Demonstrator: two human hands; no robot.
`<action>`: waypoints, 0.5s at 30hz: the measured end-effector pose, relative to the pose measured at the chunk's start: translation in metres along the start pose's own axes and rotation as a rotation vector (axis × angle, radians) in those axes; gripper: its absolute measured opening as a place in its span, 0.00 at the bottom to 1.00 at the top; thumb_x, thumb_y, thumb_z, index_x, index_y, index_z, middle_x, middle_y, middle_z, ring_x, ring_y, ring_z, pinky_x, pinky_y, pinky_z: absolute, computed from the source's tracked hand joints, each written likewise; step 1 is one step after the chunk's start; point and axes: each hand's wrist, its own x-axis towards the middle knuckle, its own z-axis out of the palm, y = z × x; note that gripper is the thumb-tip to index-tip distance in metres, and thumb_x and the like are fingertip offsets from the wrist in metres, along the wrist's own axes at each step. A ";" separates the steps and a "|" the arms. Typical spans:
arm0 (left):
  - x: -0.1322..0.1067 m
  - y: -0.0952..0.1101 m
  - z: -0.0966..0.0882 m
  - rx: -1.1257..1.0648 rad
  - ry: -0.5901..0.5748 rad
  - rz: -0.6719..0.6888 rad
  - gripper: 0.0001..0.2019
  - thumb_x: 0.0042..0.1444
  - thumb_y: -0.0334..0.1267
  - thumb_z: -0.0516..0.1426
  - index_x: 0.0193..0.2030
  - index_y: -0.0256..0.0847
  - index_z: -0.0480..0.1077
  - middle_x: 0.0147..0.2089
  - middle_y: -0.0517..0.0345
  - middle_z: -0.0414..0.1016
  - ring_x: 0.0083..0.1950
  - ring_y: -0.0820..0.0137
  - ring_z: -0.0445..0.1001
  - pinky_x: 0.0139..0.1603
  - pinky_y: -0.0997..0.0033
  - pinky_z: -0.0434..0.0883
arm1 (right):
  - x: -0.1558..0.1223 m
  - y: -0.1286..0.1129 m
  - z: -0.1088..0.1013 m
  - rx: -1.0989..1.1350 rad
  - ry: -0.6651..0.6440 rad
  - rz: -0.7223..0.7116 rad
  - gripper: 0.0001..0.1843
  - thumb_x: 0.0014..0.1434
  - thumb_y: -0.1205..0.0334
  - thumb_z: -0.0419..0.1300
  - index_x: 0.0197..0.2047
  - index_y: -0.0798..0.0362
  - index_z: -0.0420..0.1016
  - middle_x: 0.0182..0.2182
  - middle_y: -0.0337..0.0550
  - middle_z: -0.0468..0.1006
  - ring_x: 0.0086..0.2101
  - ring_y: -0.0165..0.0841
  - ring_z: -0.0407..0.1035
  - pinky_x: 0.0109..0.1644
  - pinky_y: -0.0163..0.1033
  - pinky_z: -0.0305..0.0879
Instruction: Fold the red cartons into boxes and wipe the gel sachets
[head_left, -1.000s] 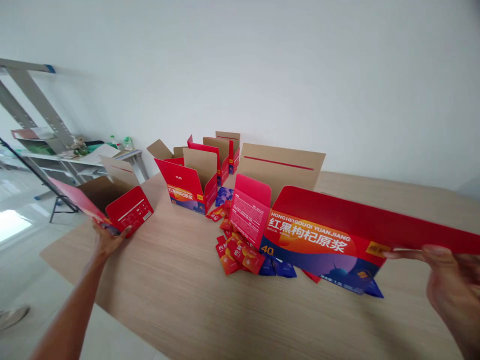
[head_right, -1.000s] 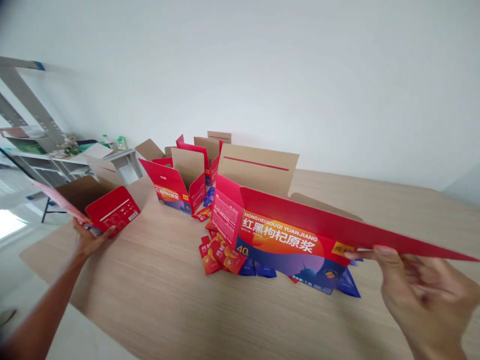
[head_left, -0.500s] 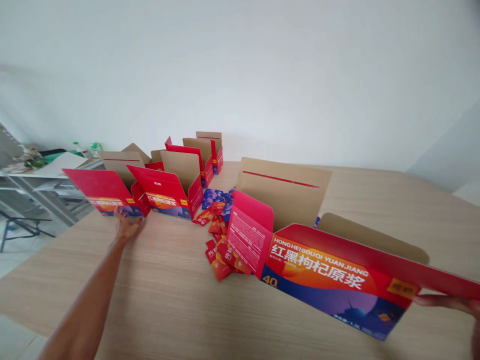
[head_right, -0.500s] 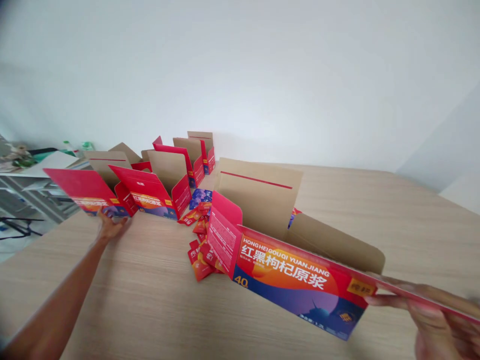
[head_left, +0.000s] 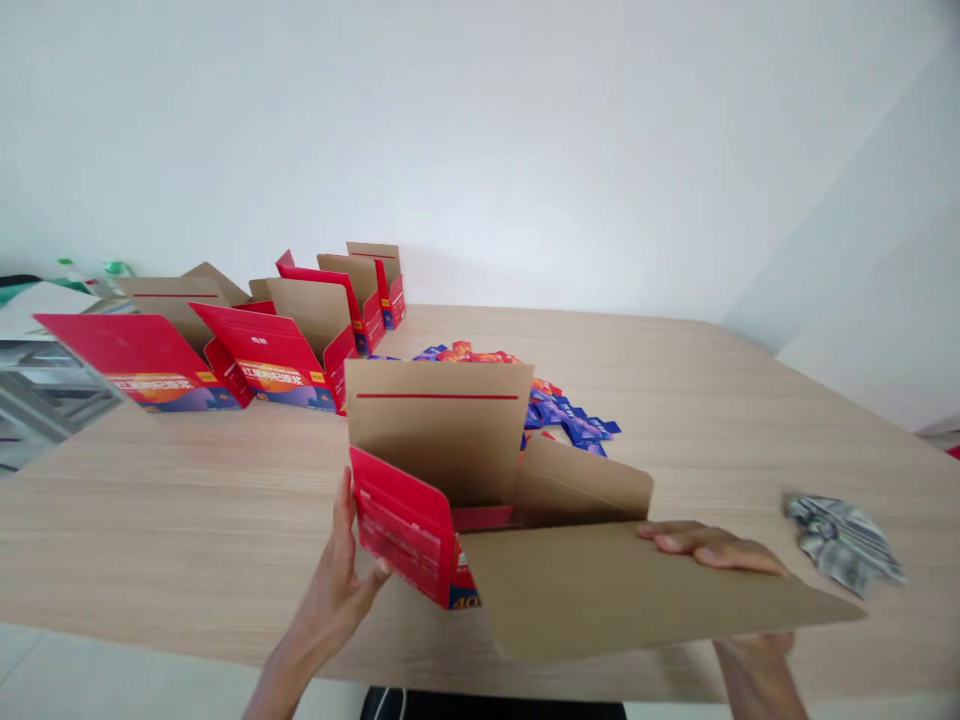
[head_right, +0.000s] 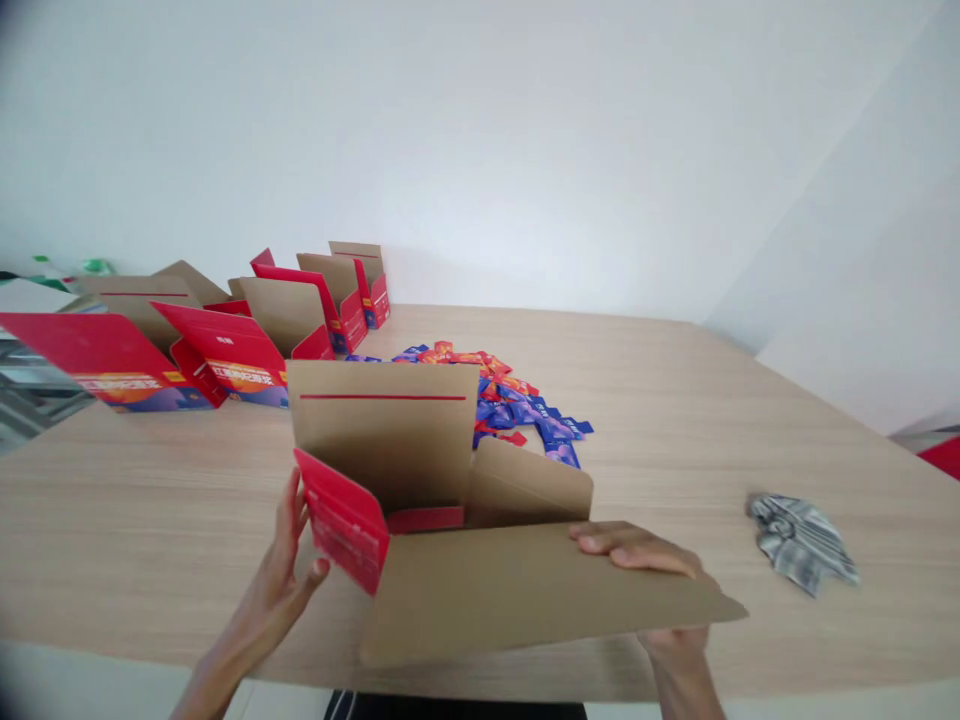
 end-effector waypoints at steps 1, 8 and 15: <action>-0.007 0.004 0.011 -0.036 0.052 -0.056 0.68 0.45 0.82 0.61 0.82 0.38 0.47 0.79 0.29 0.61 0.80 0.41 0.61 0.80 0.40 0.60 | -0.007 0.001 -0.002 0.044 -0.039 -0.033 0.14 0.65 0.36 0.67 0.41 0.33 0.88 0.25 0.49 0.86 0.27 0.52 0.84 0.28 0.58 0.84; -0.013 0.002 0.031 -0.262 0.314 -0.112 0.37 0.47 0.75 0.66 0.47 0.45 0.69 0.41 0.53 0.81 0.44 0.58 0.80 0.48 0.59 0.79 | -0.042 0.013 -0.022 0.154 -0.100 -0.119 0.16 0.71 0.43 0.65 0.43 0.44 0.88 0.29 0.47 0.88 0.31 0.48 0.85 0.32 0.52 0.82; -0.009 0.000 0.048 -0.311 0.349 -0.006 0.35 0.46 0.73 0.68 0.45 0.46 0.68 0.41 0.56 0.78 0.48 0.56 0.80 0.54 0.57 0.78 | -0.059 0.065 -0.041 -0.023 0.127 -0.048 0.19 0.67 0.39 0.67 0.52 0.42 0.85 0.49 0.50 0.87 0.45 0.44 0.79 0.43 0.47 0.75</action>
